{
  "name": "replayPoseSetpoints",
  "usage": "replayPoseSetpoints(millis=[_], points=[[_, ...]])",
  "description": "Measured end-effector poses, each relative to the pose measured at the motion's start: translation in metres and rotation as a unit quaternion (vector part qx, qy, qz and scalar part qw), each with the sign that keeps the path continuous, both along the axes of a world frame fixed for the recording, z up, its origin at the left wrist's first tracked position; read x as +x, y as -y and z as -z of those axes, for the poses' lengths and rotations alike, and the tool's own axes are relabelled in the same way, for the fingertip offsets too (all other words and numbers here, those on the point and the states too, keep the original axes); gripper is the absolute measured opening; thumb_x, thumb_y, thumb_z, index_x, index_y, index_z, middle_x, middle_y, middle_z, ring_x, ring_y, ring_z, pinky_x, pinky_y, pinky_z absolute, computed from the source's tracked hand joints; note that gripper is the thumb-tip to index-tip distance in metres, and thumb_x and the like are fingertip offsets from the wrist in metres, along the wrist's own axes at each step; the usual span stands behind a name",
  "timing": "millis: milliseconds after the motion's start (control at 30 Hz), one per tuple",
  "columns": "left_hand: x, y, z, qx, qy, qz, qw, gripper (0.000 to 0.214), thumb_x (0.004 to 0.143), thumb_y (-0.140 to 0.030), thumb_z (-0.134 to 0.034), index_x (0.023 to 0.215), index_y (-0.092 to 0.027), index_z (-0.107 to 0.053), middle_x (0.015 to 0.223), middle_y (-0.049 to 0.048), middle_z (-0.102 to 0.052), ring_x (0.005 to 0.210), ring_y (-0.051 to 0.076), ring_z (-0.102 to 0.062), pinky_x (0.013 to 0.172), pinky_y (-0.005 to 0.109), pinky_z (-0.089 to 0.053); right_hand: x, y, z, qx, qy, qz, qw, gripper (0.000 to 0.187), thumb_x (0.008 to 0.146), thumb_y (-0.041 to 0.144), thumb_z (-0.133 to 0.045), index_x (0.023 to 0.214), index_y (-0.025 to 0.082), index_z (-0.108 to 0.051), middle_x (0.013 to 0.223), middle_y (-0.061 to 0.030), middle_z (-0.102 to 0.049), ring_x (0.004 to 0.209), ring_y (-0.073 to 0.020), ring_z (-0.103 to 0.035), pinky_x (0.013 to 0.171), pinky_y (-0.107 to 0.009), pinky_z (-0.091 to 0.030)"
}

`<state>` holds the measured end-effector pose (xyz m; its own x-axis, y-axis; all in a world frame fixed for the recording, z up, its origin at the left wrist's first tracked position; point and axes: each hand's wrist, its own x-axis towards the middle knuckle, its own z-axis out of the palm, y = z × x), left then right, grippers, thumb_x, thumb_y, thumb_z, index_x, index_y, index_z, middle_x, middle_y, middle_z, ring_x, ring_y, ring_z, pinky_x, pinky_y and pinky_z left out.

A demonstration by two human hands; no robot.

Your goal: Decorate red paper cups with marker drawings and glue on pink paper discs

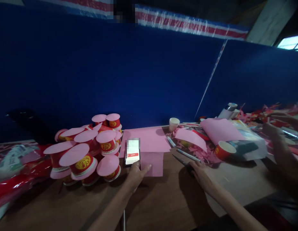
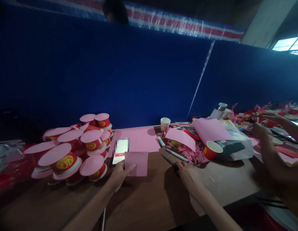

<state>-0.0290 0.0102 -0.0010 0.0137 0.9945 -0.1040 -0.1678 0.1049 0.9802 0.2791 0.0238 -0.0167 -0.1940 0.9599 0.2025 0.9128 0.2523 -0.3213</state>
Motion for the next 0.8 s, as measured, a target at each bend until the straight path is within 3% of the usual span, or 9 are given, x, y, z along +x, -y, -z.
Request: replayPoseSetpoints(millis=[100, 233, 300, 400, 467, 500, 600, 700, 800], points=[[-0.002, 0.000, 0.001, 0.004, -0.014, 0.008, 1.000, 0.038, 0.065, -0.036, -0.072, 0.092, -0.011, -0.066, 0.084, 0.0081, -0.073, 0.077, 0.022, -0.067, 0.072, 0.033, -0.052, -0.004, 0.006, -0.001, -0.013, -0.041, -0.014, 0.999, 0.027, 0.076, 0.014, -0.048, 0.098, 0.021, -0.063, 0.091, -0.0081, -0.063, 0.083, -0.0215, -0.059, 0.076, -0.033, -0.045], [-0.005, -0.002, 0.000, 0.013, -0.034, 0.014, 0.999, 0.034, 0.066, -0.032, -0.072, 0.092, -0.011, -0.066, 0.083, 0.0077, -0.073, 0.075, 0.022, -0.067, 0.072, 0.033, -0.052, -0.023, 0.007, -0.002, -0.049, -0.235, -0.050, 0.970, 0.031, 0.080, 0.025, -0.048, 0.109, 0.021, -0.058, 0.095, -0.0078, -0.062, 0.087, -0.0223, -0.059, 0.075, -0.036, -0.048], [-0.006, -0.002, -0.002, 0.021, -0.044, 0.020, 0.999, 0.032, 0.067, -0.031, -0.070, 0.093, -0.011, -0.066, 0.082, 0.0073, -0.073, 0.076, 0.022, -0.067, 0.071, 0.032, -0.052, -0.039, 0.002, -0.005, -0.121, -0.372, -0.055, 0.919, 0.033, 0.081, 0.033, -0.050, 0.112, 0.022, -0.055, 0.095, -0.0071, -0.062, 0.079, -0.0207, -0.060, 0.066, -0.035, -0.051], [-0.007, -0.002, -0.003, 0.035, -0.063, 0.025, 0.997, 0.029, 0.068, -0.030, -0.069, 0.089, -0.012, -0.068, 0.083, 0.0078, -0.073, 0.077, 0.022, -0.066, 0.070, 0.031, -0.052, -0.067, -0.010, -0.010, -0.198, -0.566, -0.042, 0.800, 0.036, 0.078, 0.041, -0.060, 0.109, 0.025, -0.056, 0.097, -0.0058, -0.062, 0.073, -0.0173, -0.061, 0.064, -0.033, -0.052], [-0.007, -0.001, -0.002, 0.039, -0.077, 0.020, 0.996, 0.028, 0.068, -0.031, -0.069, 0.087, -0.011, -0.068, 0.083, 0.0084, -0.073, 0.077, 0.023, -0.066, 0.069, 0.031, -0.051, -0.085, -0.020, -0.012, -0.221, -0.636, -0.050, 0.737, 0.037, 0.074, 0.042, -0.067, 0.107, 0.026, -0.058, 0.094, -0.0043, -0.063, 0.073, -0.0155, -0.061, 0.067, -0.031, -0.052], [-0.007, -0.001, -0.001, 0.039, -0.083, 0.017, 0.996, 0.028, 0.068, -0.032, -0.069, 0.087, -0.011, -0.068, 0.083, 0.0087, -0.073, 0.077, 0.023, -0.066, 0.069, 0.031, -0.051, -0.092, -0.025, -0.012, -0.232, -0.651, -0.063, 0.720, 0.040, 0.072, 0.041, -0.070, 0.107, 0.026, -0.059, 0.092, -0.0033, -0.063, 0.071, -0.0144, -0.060, 0.066, -0.030, -0.052], [-0.007, -0.002, 0.002, 0.037, -0.092, 0.018, 0.995, 0.031, 0.069, -0.033, -0.068, 0.090, -0.010, -0.068, 0.084, 0.0091, -0.073, 0.078, 0.023, -0.066, 0.069, 0.031, -0.051, -0.109, -0.039, -0.007, -0.243, -0.647, -0.098, 0.716, 0.049, 0.062, 0.035, -0.078, 0.107, 0.024, -0.061, 0.084, -0.0006, -0.063, 0.065, -0.0111, -0.058, 0.060, -0.023, -0.049], [-0.007, -0.002, 0.003, 0.039, -0.097, 0.022, 0.994, 0.034, 0.070, -0.033, -0.066, 0.093, -0.008, -0.067, 0.087, 0.0100, -0.072, 0.081, 0.023, -0.065, 0.071, 0.032, -0.051, -0.116, -0.051, 0.004, -0.204, -0.616, -0.113, 0.752, 0.052, 0.060, 0.034, -0.080, 0.107, 0.022, -0.061, 0.085, -0.0013, -0.065, 0.068, -0.0127, -0.059, 0.061, -0.023, -0.049], [-0.007, -0.002, 0.004, 0.038, -0.106, 0.019, 0.993, 0.035, 0.071, -0.033, -0.066, 0.095, -0.007, -0.065, 0.090, 0.0116, -0.072, 0.084, 0.024, -0.065, 0.073, 0.033, -0.051, -0.116, -0.059, 0.015, -0.135, -0.592, -0.114, 0.786, 0.050, 0.063, 0.037, -0.076, 0.108, 0.021, -0.061, 0.097, -0.0048, -0.065, 0.088, -0.0188, -0.061, 0.077, -0.029, -0.049]])
